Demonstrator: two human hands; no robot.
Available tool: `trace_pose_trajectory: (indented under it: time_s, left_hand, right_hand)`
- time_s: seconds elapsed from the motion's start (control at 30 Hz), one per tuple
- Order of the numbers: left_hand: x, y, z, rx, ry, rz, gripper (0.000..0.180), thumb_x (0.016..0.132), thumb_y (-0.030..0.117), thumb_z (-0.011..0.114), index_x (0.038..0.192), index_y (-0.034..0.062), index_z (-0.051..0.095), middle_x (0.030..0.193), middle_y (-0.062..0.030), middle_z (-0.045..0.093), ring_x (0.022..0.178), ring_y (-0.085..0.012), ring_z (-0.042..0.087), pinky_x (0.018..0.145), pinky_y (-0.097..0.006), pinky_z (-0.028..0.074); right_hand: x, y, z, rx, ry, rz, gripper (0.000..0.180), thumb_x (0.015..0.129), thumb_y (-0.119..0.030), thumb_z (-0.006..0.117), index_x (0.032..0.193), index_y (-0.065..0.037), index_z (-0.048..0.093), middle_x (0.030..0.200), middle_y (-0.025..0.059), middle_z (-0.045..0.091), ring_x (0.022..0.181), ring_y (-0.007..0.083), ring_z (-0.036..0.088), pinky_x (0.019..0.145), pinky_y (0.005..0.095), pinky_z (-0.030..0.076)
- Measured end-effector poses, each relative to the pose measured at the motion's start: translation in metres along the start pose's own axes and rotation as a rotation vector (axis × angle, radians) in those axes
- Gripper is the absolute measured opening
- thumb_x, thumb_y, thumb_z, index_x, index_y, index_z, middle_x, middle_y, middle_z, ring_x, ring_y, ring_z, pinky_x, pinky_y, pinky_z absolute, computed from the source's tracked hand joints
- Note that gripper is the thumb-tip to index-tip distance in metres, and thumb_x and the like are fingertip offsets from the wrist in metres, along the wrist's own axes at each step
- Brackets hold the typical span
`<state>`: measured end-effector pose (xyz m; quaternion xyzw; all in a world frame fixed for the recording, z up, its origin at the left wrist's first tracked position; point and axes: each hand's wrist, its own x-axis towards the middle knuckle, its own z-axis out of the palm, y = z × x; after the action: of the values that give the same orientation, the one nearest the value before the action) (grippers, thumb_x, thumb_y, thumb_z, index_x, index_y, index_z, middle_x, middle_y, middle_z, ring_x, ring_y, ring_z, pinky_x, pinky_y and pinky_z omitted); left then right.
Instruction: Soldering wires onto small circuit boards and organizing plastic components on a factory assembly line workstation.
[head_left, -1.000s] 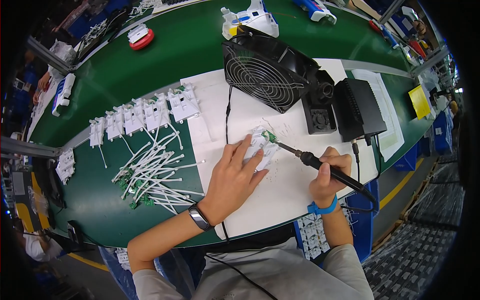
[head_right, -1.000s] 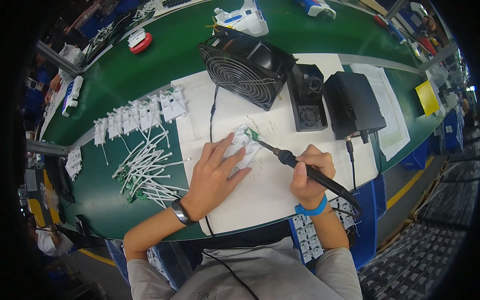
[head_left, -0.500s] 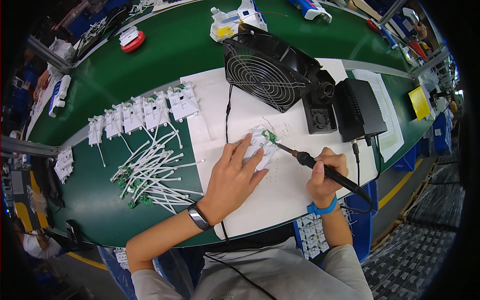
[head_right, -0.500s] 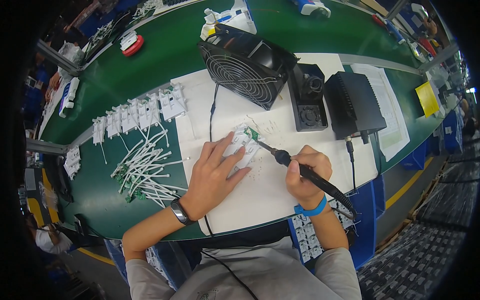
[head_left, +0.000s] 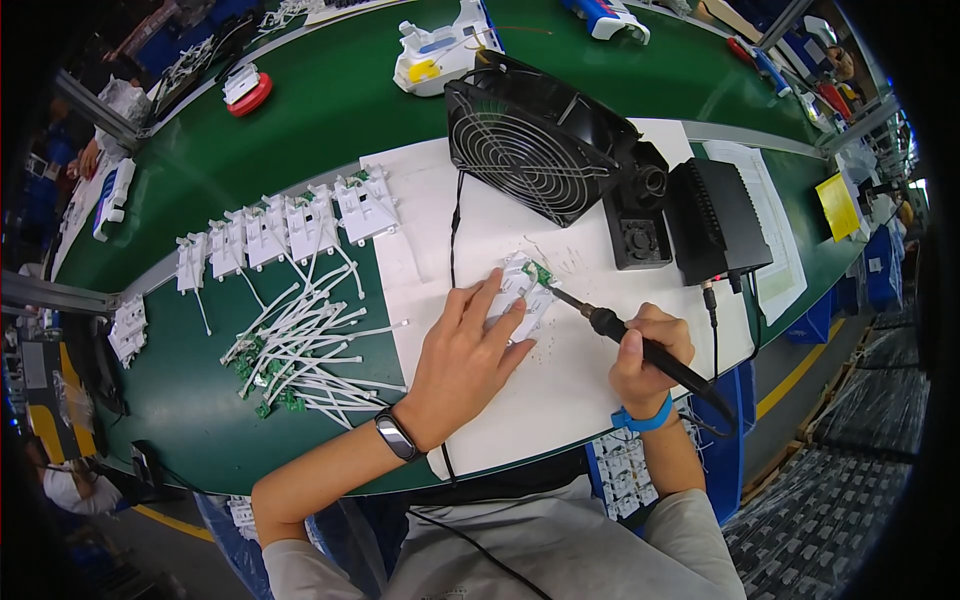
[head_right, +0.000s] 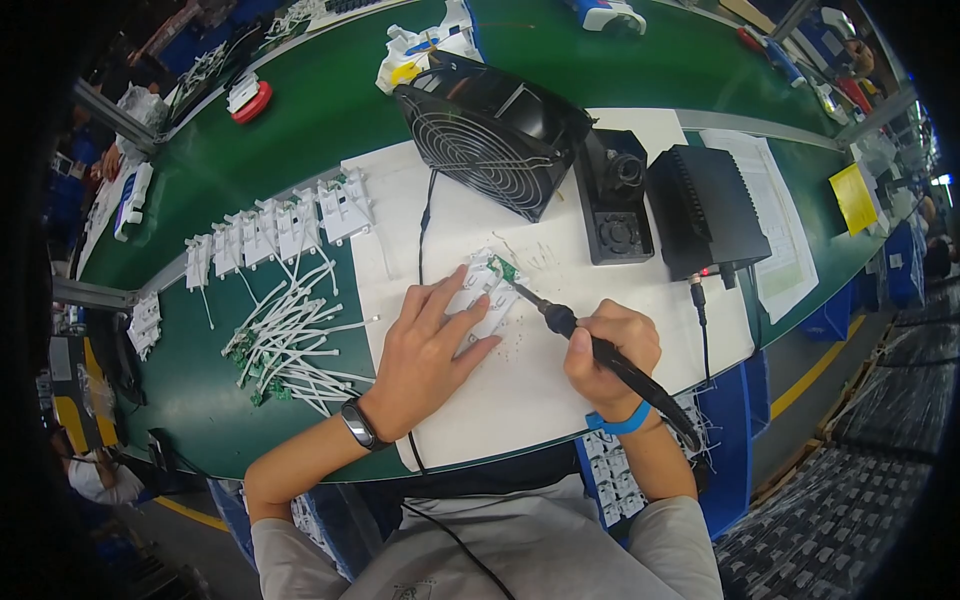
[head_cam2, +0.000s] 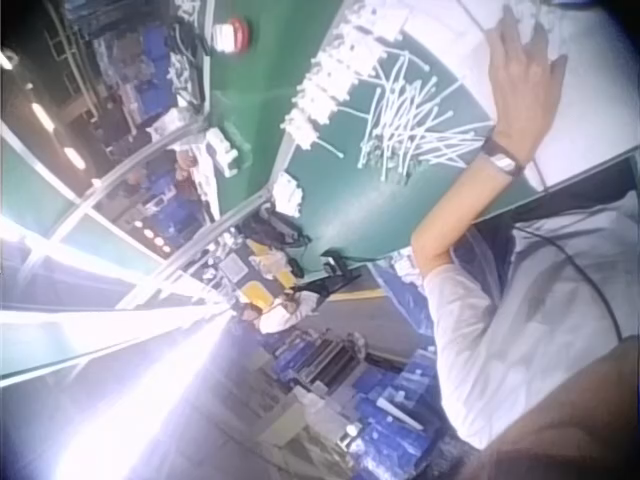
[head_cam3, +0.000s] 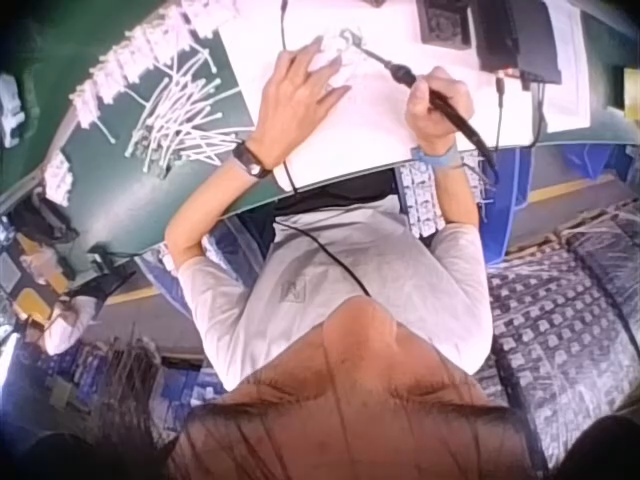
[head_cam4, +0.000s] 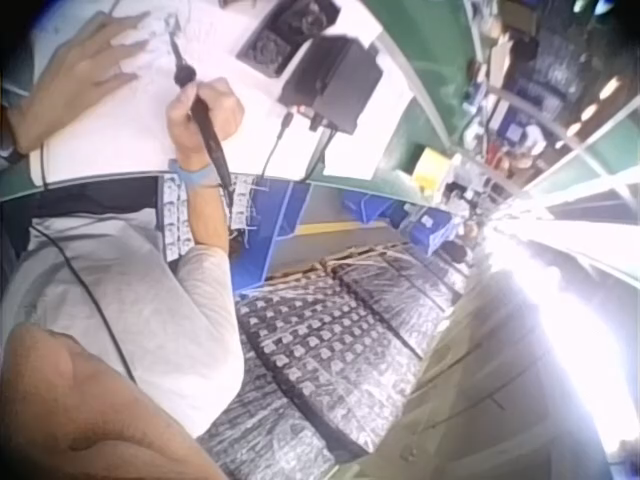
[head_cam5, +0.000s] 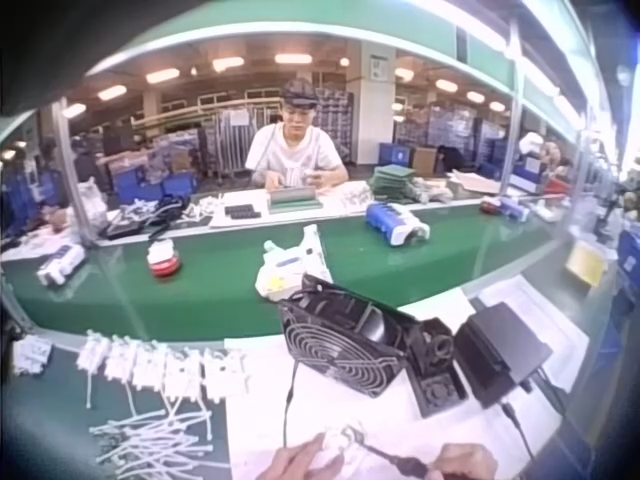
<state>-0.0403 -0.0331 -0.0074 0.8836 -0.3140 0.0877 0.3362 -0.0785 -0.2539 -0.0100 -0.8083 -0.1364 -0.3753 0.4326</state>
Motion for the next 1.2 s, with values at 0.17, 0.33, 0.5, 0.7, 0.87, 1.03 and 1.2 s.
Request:
trace_pose_trajectory:
  time_s: [0.17, 0.33, 0.5, 0.7, 0.87, 1.03, 1.2]
  left_hand:
    - [0.0, 0.001, -0.001, 0.002, 0.009, 0.008, 0.037, 0.076, 0.014, 0.081, 0.109, 0.0009, 0.071, 0.136, -0.0214, 0.056, 0.104, -0.0324, 0.057, 0.084, -0.038, 0.054]
    - [0.0, 0.0, 0.0, -0.023, 0.015, 0.009, 0.038, 0.075, 0.013, 0.082, 0.11, 0.0006, 0.071, 0.136, -0.0215, 0.056, 0.104, -0.0328, 0.057, 0.084, -0.038, 0.054]
    - [-0.001, -0.001, 0.0, -0.011, 0.014, 0.024, 0.038, 0.076, 0.013, 0.082, 0.11, 0.0006, 0.07, 0.136, -0.0223, 0.055, 0.104, -0.0332, 0.057, 0.084, -0.038, 0.054]
    - [-0.004, -0.005, 0.004, 0.016, 0.033, 0.065, 0.039, 0.077, 0.016, 0.082, 0.112, 0.0011, 0.069, 0.137, -0.0229, 0.054, 0.105, -0.0337, 0.056, 0.083, -0.038, 0.055]
    - [-0.006, -0.008, 0.005, 0.045, 0.047, 0.094, 0.04, 0.078, 0.017, 0.081, 0.112, 0.0007, 0.069, 0.138, -0.023, 0.053, 0.105, -0.0338, 0.056, 0.084, -0.038, 0.054]
    - [-0.008, -0.01, 0.005, 0.08, 0.034, 0.134, 0.04, 0.084, 0.022, 0.076, 0.113, -0.0034, 0.068, 0.135, -0.0286, 0.053, 0.112, -0.0335, 0.055, 0.086, -0.036, 0.055]
    - [-0.01, -0.013, 0.005, 0.074, 0.062, 0.14, 0.04, 0.082, 0.021, 0.077, 0.113, -0.0027, 0.068, 0.135, -0.027, 0.053, 0.109, -0.0338, 0.055, 0.088, -0.037, 0.054]
  right_hand:
    - [0.001, -0.001, 0.0, -0.043, -0.023, 0.006, 0.019, 0.087, -0.009, 0.067, 0.087, -0.002, 0.05, 0.06, 0.0096, 0.057, 0.045, 0.0202, 0.052, 0.045, 0.0294, 0.041]
    - [0.001, 0.0, -0.001, -0.035, -0.017, 0.011, 0.018, 0.086, -0.009, 0.067, 0.088, -0.002, 0.051, 0.06, 0.0097, 0.056, 0.045, 0.0204, 0.051, 0.046, 0.0292, 0.041]
    - [-0.004, 0.004, -0.003, -0.029, 0.039, 0.052, 0.018, 0.087, -0.009, 0.066, 0.086, 0.0, 0.05, 0.06, 0.0101, 0.055, 0.046, 0.0183, 0.05, 0.046, 0.0274, 0.038]
    - [0.001, 0.004, -0.016, 0.055, 0.211, 0.089, 0.026, 0.095, -0.019, 0.06, 0.085, 0.0, 0.045, 0.063, 0.0079, 0.051, 0.053, 0.0106, 0.043, 0.049, 0.0255, 0.033]
    - [0.027, 0.011, -0.033, -0.176, 0.414, 0.039, 0.015, 0.099, -0.011, 0.053, 0.087, -0.004, 0.046, 0.074, 0.0017, 0.045, 0.059, 0.0061, 0.035, 0.059, 0.024, 0.033]
    - [0.065, 0.02, -0.043, -0.176, 0.417, 0.161, 0.009, 0.101, -0.008, 0.06, 0.095, -0.004, 0.055, 0.081, -0.0018, 0.049, 0.067, 0.0035, 0.042, 0.059, 0.0196, 0.034]
    - [0.092, 0.039, -0.012, -0.23, 0.155, 0.375, 0.011, 0.097, -0.01, 0.064, 0.095, 0.001, 0.061, 0.078, 0.003, 0.057, 0.069, 0.0074, 0.05, 0.063, 0.0229, 0.042]
